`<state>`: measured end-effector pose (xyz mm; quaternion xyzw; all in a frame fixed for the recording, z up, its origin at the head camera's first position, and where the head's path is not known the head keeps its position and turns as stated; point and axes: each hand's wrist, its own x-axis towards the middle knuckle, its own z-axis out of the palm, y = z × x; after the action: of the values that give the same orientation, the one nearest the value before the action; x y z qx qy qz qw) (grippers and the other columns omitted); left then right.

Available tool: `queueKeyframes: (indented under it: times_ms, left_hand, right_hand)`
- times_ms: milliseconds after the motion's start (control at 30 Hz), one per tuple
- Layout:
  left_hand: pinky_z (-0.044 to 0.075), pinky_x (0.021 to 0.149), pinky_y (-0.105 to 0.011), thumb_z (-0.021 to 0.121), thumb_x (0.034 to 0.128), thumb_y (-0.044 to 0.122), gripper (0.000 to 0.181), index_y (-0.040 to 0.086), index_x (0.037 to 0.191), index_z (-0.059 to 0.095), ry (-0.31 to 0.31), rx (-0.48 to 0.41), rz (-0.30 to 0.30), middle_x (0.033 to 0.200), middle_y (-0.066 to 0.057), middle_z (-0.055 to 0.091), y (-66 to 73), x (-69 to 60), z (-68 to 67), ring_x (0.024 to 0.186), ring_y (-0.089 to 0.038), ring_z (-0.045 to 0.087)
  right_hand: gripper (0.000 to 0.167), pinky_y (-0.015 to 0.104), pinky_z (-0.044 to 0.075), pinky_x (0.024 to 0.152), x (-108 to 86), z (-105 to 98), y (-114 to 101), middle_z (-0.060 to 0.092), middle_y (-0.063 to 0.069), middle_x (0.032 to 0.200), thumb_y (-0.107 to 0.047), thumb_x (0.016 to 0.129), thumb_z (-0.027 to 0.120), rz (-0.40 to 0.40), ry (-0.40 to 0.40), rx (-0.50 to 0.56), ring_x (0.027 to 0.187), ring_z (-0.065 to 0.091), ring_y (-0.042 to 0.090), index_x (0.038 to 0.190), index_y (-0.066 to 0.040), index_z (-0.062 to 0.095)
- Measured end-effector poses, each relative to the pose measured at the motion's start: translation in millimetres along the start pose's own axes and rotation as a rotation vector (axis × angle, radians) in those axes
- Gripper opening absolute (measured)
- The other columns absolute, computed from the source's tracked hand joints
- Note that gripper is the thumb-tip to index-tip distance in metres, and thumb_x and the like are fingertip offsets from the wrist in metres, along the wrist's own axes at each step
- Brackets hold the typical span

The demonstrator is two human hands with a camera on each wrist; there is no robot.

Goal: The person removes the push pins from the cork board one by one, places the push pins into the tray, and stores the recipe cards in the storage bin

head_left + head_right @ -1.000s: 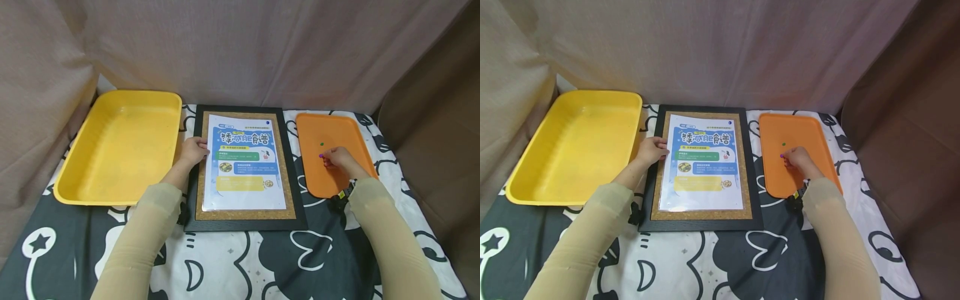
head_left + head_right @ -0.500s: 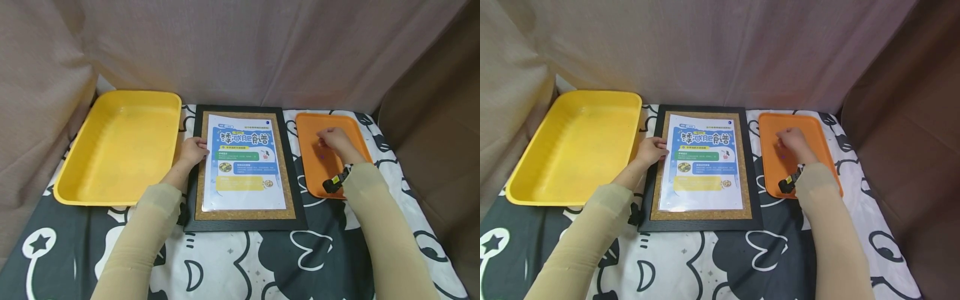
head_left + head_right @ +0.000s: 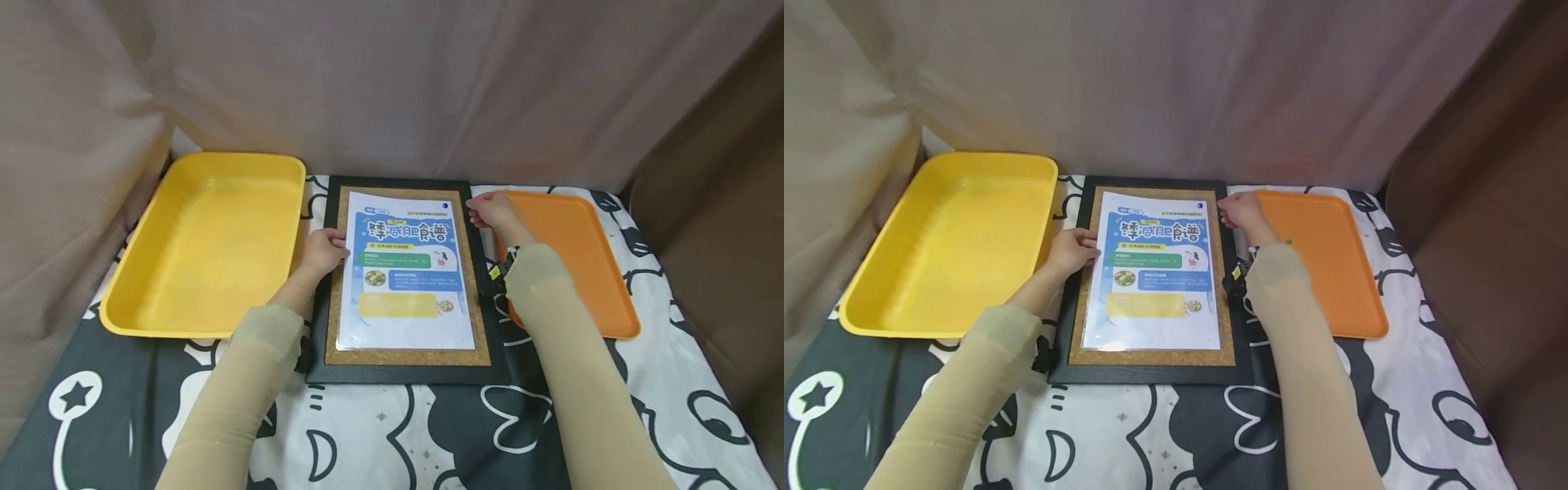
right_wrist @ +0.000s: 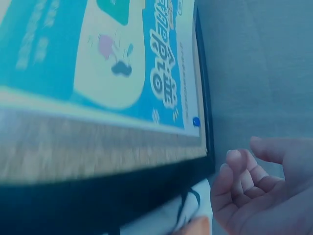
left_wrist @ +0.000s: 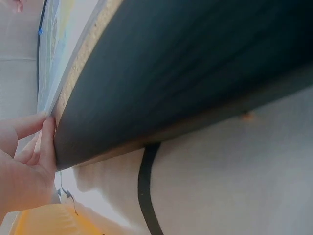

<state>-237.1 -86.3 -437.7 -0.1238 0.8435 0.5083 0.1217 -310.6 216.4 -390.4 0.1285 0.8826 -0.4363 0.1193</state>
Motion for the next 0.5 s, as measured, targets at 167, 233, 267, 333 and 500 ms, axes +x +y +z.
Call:
queueKeyframes:
  times_ms: [167, 233, 267, 333, 500]
  left_hand:
    - [0.055, 0.085, -0.033, 0.059, 0.0894, 0.005, 0.037, 0.003, 0.125, 0.054, 0.006, -0.01, 0.01, 0.106, -0.013, 0.061, -0.3, 2.9, -0.2, 0.093, -0.024, 0.062]
    - [0.055, 0.085, -0.033, 0.059, 0.0895, 0.005, 0.037, 0.003, 0.126, 0.054, 0.004, -0.015, 0.009, 0.106, -0.013, 0.06, -0.3, 3.5, -0.4, 0.093, -0.024, 0.062]
    - [0.055, 0.085, -0.032, 0.059, 0.0896, 0.005, 0.037, 0.003, 0.126, 0.054, 0.002, -0.015, 0.009, 0.106, -0.013, 0.06, -0.5, 3.6, -0.3, 0.093, -0.024, 0.061]
    - [0.055, 0.084, -0.032, 0.059, 0.0896, 0.005, 0.037, 0.003, 0.126, 0.054, 0.0, -0.013, 0.005, 0.106, -0.012, 0.06, -1.0, 3.5, 0.6, 0.093, -0.023, 0.061]
    - [0.056, 0.083, -0.032, 0.06, 0.0892, 0.005, 0.036, 0.002, 0.124, 0.055, 0.007, -0.003, 0.018, 0.105, -0.013, 0.061, -2.8, 2.7, 1.6, 0.092, -0.023, 0.062]
  right_hand:
    - [0.034, 0.013, 0.048, 0.054, 19.2, 14, -2, 0.053, 0.001, 0.076, -0.017, 0.095, 0.049, 0.023, 0.02, 0.048, 0.057, 0.052, 0.005, 0.119, 0.006, 0.055]
    - [0.034, 0.013, 0.048, 0.052, 24.6, 19, -2, 0.053, 0.001, 0.075, -0.016, 0.094, 0.051, 0.048, 0.02, 0.092, 0.055, 0.051, 0.004, 0.119, 0.006, 0.054]
    - [0.034, 0.013, 0.049, 0.052, 26.1, 21, -2, 0.054, 0.001, 0.074, -0.016, 0.094, 0.052, 0.057, 0.014, 0.113, 0.055, 0.052, 0.004, 0.12, 0.006, 0.053]
    - [0.032, 0.013, 0.049, 0.052, 27.3, 26, -2, 0.054, 0.0, 0.072, -0.016, 0.094, 0.052, 0.083, 0.009, 0.157, 0.053, 0.052, 0.004, 0.119, 0.005, 0.053]
    - [0.028, 0.015, 0.052, 0.054, 29.1, 39, -1, 0.055, 0.002, 0.077, -0.018, 0.096, 0.051, 0.107, 0.011, 0.198, 0.053, 0.054, 0.004, 0.115, 0.002, 0.052]
